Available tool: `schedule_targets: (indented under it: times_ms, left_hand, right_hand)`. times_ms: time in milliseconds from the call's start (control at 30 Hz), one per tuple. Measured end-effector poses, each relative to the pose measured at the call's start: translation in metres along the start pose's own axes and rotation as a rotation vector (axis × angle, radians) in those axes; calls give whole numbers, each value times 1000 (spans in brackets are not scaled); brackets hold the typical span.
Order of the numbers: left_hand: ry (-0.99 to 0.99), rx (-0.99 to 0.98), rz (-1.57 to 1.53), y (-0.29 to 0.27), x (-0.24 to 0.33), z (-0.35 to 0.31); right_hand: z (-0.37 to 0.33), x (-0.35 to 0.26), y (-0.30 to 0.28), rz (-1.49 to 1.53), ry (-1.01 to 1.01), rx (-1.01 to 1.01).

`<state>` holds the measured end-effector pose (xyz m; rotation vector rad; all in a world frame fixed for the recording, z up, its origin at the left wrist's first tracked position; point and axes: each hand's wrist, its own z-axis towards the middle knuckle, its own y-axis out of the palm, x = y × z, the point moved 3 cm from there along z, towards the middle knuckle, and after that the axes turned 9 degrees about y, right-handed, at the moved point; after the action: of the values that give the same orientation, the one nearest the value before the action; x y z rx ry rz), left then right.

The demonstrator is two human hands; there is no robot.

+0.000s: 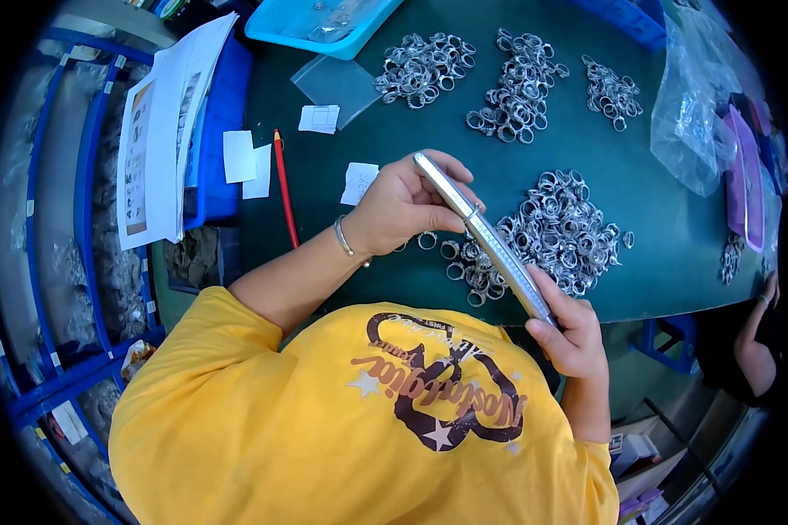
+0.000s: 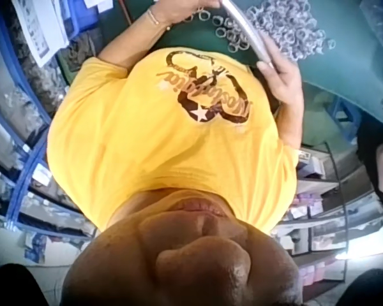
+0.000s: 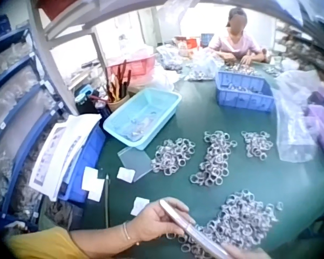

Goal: The person picks up metal rings from a pile and slides them onto a tapered metal sizing mandrel one by one. The person checks the fit of each ring on the mandrel before removing it and sorting it into a different pile on the table.

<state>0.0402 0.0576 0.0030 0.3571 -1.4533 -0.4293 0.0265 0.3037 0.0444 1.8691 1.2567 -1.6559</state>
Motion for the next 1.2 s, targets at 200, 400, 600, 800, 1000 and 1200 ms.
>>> schedule_targets:
  times_ms: [200, 400, 600, 800, 1000, 1200]
  left_hand:
    - [-5, -153, 179, 2, 3, 1]
    - [69, 418, -219, -32, 13, 21]
    - [286, 481, 1263, -87, 45, 52]
    - [348, 365, 1352, -83, 53, 51]
    - [-238, -328, 1302, -40, 44, 15]
    - [-244, -341, 1300, -28, 29, -2]
  right_hand:
    - [3, 0, 2, -21, -28, 6]
    - [-13, 21, -4, 394, 278, -13]
    - [-20, 27, -6, 331, 315, 144]
    - [-17, 24, -9, 297, 277, 123]
    - [-15, 29, -9, 310, 267, 143]
    - [-6, 16, -5, 319, 270, 98]
